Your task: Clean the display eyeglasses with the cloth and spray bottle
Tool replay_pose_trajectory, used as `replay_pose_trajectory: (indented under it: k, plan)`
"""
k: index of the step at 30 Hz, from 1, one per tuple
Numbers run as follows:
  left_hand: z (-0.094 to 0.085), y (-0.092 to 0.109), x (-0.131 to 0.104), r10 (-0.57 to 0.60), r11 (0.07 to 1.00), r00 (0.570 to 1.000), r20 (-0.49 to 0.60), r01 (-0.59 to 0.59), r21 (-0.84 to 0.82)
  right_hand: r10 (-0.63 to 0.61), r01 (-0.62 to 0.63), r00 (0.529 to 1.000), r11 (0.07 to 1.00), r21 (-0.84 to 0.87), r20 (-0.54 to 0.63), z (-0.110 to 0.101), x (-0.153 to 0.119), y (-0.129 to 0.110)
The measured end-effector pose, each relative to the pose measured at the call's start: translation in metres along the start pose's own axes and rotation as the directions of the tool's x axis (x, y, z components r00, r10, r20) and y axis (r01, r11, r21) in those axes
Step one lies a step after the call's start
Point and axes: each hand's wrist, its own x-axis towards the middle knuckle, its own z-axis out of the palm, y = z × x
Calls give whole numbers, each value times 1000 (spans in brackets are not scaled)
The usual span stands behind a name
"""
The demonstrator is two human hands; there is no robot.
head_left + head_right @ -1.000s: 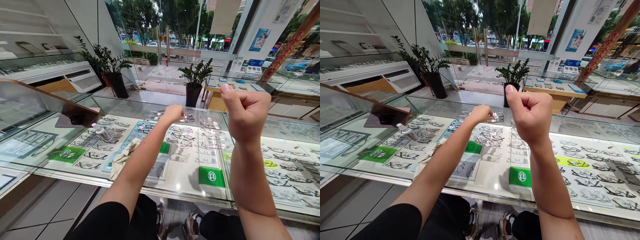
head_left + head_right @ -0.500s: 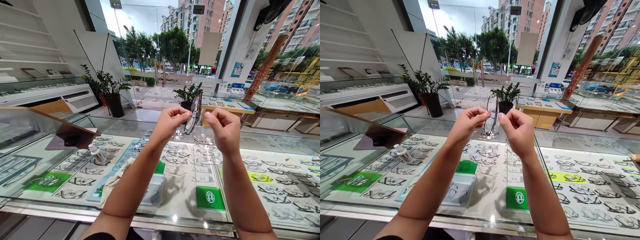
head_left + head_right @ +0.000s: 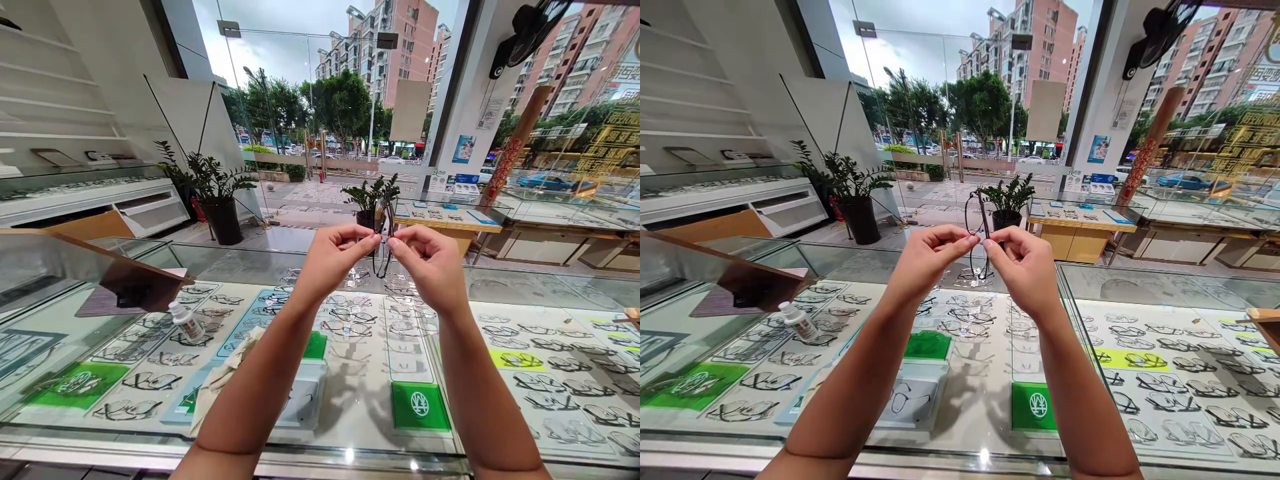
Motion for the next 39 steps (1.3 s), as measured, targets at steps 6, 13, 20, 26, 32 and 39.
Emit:
replay_pose_trajectory:
  k: [6,13,20,26,32,39]
  plan:
    - [-3,2,0,54,997,999,-1,-54,47,13,-13,1000,1000,-29,-14,-1,1,-1]
    - [-5,1,0,77,988,996,54,-84,132,-24,12,998,985,-174,-66,-4,2,3]
    - [-11,3,-2,122,895,990,67,-139,424,-162,81,978,879,-471,-133,-18,3,6]
    - [-17,11,-8,87,772,986,144,-158,616,-283,115,948,731,-673,-146,-38,6,9]
    - [-15,11,-8,92,798,994,55,-107,593,-343,138,921,733,-666,-187,-34,4,2]
    - [-8,2,-5,100,879,991,-85,-48,475,-330,155,910,833,-531,-253,9,-7,-3]
